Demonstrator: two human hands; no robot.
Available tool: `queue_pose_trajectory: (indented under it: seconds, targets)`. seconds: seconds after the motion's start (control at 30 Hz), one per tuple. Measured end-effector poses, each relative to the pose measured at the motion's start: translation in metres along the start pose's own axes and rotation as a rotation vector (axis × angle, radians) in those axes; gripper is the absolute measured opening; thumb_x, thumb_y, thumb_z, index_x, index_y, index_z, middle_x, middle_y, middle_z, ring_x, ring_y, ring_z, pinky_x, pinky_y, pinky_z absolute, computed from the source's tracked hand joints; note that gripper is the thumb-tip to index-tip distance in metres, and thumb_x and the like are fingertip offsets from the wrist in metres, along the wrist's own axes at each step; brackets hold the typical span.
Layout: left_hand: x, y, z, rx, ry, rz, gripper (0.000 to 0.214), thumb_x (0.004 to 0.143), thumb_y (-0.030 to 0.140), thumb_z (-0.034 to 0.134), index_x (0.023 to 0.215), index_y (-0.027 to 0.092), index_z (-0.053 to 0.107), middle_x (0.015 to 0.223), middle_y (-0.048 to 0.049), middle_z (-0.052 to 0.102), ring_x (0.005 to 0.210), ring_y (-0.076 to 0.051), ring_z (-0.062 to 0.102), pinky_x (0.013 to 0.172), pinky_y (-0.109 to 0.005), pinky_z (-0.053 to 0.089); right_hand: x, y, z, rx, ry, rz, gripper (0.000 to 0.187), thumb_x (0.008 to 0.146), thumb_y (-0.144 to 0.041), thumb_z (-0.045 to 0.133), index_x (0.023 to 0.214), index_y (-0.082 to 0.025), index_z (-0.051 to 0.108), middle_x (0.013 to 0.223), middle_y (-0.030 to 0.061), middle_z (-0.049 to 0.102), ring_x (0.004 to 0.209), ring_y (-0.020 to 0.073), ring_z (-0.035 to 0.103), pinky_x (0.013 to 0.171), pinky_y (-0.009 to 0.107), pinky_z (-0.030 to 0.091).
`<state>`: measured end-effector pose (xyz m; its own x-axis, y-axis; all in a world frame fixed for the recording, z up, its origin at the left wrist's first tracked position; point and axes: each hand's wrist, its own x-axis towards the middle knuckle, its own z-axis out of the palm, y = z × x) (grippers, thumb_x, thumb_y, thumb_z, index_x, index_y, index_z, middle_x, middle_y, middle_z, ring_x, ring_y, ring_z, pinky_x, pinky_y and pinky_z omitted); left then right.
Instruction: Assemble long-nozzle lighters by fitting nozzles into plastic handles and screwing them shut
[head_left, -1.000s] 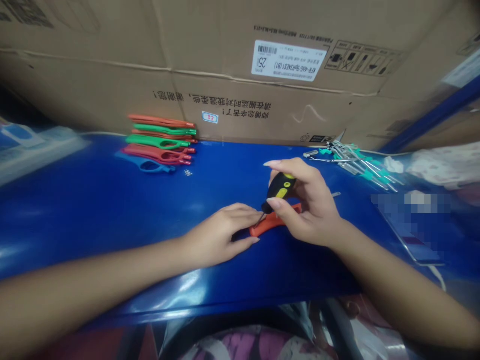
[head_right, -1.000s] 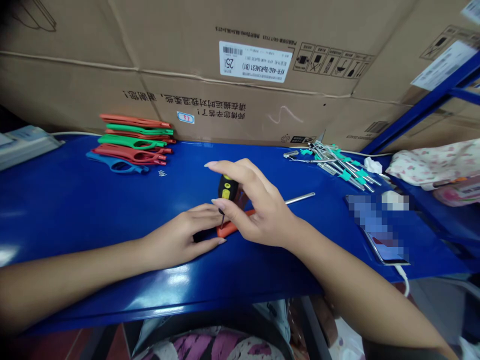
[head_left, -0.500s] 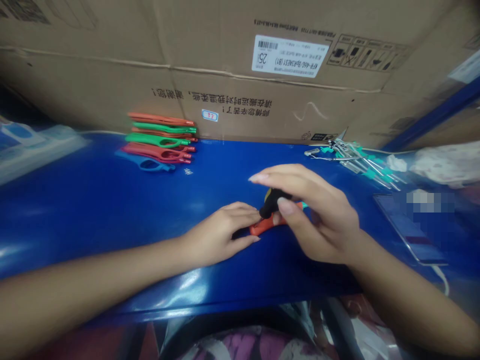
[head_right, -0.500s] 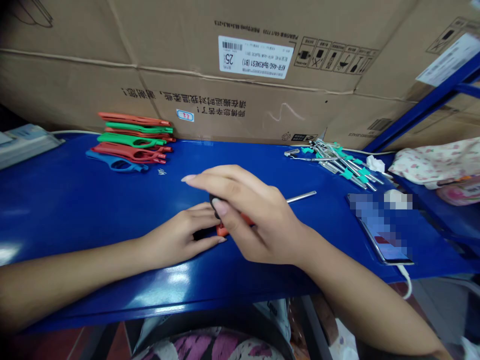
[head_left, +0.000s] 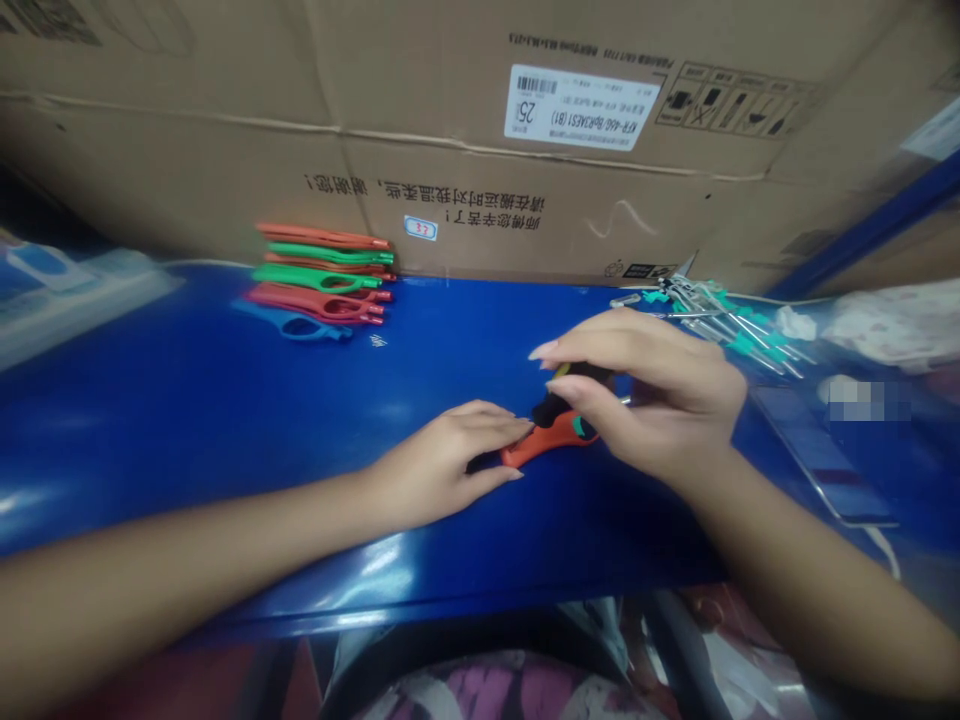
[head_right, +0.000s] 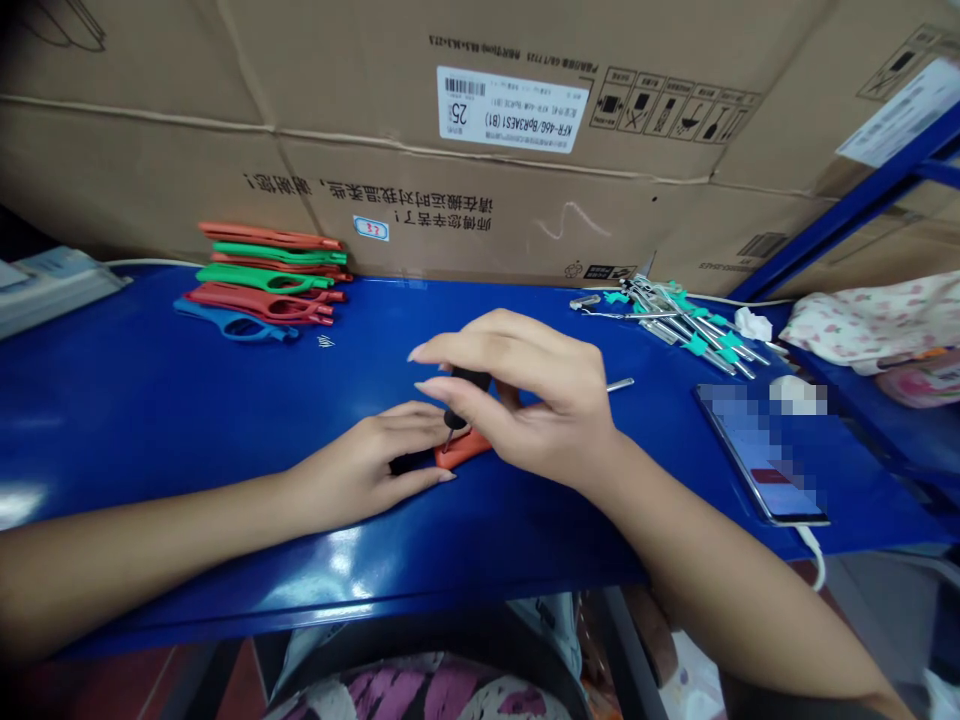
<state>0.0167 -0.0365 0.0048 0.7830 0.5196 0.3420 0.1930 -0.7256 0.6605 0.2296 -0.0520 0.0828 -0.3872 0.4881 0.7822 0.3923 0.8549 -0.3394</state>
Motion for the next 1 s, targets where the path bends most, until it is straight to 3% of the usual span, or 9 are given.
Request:
queue_pose_trajectory:
  seconds: [0.07,0.2,0.3,0.4,0.47,0.57,0.63,0.83,1.0]
  targets:
    - [0.000,0.000,0.000,-0.005,-0.002,-0.004,0.030,0.092,0.022,0.069,0.122,0.018,0.069,0.123,-0.0101,0.072,0.118,-0.025,0.063,0.103,-0.044,0.052,0.000,-0.002,0.001,-0.125,0.035,-0.037,0.022,0.094,-0.024,0.066,0.115,-0.027,0.072,0.090,0.0021,0.076,0.077,0.0171,0.069,0.074,0.032,0.059]
    - [0.001,0.001,0.000,-0.015,0.015,0.006,0.026,0.093,0.025,0.068,0.117,0.019,0.070,0.117,-0.0088,0.074,0.115,-0.024,0.063,0.104,-0.044,0.051,-0.001,-0.006,0.000,0.016,-0.167,0.084,0.039,0.105,-0.024,0.038,0.140,-0.024,0.056,0.120,0.0068,0.071,0.091,0.0165,0.071,0.080,0.033,0.061]
    - [0.001,0.001,0.001,-0.004,0.011,0.012,0.020,0.094,0.025,0.067,0.112,0.018,0.071,0.110,-0.0082,0.074,0.111,-0.023,0.065,0.101,-0.042,0.051,-0.001,-0.009,0.000,0.127,-0.181,0.072,0.032,0.103,-0.027,0.049,0.131,-0.022,0.063,0.109,0.0050,0.073,0.091,0.0144,0.070,0.078,0.029,0.060]
    - [0.001,0.000,0.000,0.005,0.023,0.019,0.021,0.093,0.024,0.068,0.113,0.018,0.069,0.110,-0.0076,0.073,0.109,-0.023,0.065,0.099,-0.041,0.052,-0.002,-0.011,0.002,-0.065,-0.048,-0.038,0.022,0.093,-0.029,0.068,0.114,-0.023,0.071,0.090,0.0018,0.074,0.083,0.0147,0.070,0.075,0.027,0.059]
    - [0.001,0.001,0.000,0.002,0.021,0.017,0.022,0.093,0.024,0.068,0.114,0.018,0.069,0.112,-0.0077,0.073,0.110,-0.023,0.065,0.100,-0.040,0.052,-0.002,-0.012,0.002,-0.134,-0.038,-0.063,0.022,0.096,-0.029,0.064,0.117,-0.023,0.071,0.094,0.0034,0.074,0.084,0.0160,0.070,0.077,0.029,0.060]
    - [0.001,0.001,0.000,-0.006,0.010,0.011,0.019,0.093,0.024,0.068,0.111,0.017,0.070,0.110,-0.0072,0.074,0.111,-0.023,0.064,0.101,-0.040,0.051,-0.002,-0.010,0.001,0.069,-0.122,0.023,0.030,0.103,-0.022,0.047,0.127,-0.021,0.065,0.111,0.0067,0.073,0.095,0.0165,0.071,0.083,0.032,0.061]
    - [0.001,0.001,0.000,-0.008,0.011,0.011,0.018,0.093,0.024,0.068,0.110,0.018,0.070,0.109,-0.0069,0.074,0.110,-0.023,0.064,0.101,-0.039,0.051,-0.002,-0.008,0.002,0.187,-0.135,0.054,0.029,0.102,-0.021,0.049,0.124,-0.022,0.067,0.109,0.0062,0.074,0.094,0.0167,0.071,0.081,0.032,0.061]
    - [0.001,0.001,0.000,-0.017,0.009,-0.001,0.027,0.092,0.023,0.070,0.118,0.018,0.068,0.121,-0.0082,0.072,0.117,-0.023,0.062,0.104,-0.041,0.050,-0.003,-0.012,0.001,-0.221,0.021,-0.129,0.026,0.092,-0.026,0.069,0.118,-0.030,0.071,0.086,0.0014,0.073,0.075,0.0159,0.068,0.068,0.027,0.058]
    - [0.001,0.000,0.000,0.000,0.012,0.015,0.018,0.092,0.022,0.069,0.109,0.016,0.070,0.109,-0.0071,0.074,0.111,-0.022,0.064,0.102,-0.038,0.051,-0.002,-0.013,0.000,0.060,-0.140,0.000,0.030,0.102,-0.018,0.048,0.126,-0.022,0.065,0.108,0.0055,0.073,0.098,0.0164,0.070,0.082,0.030,0.060]
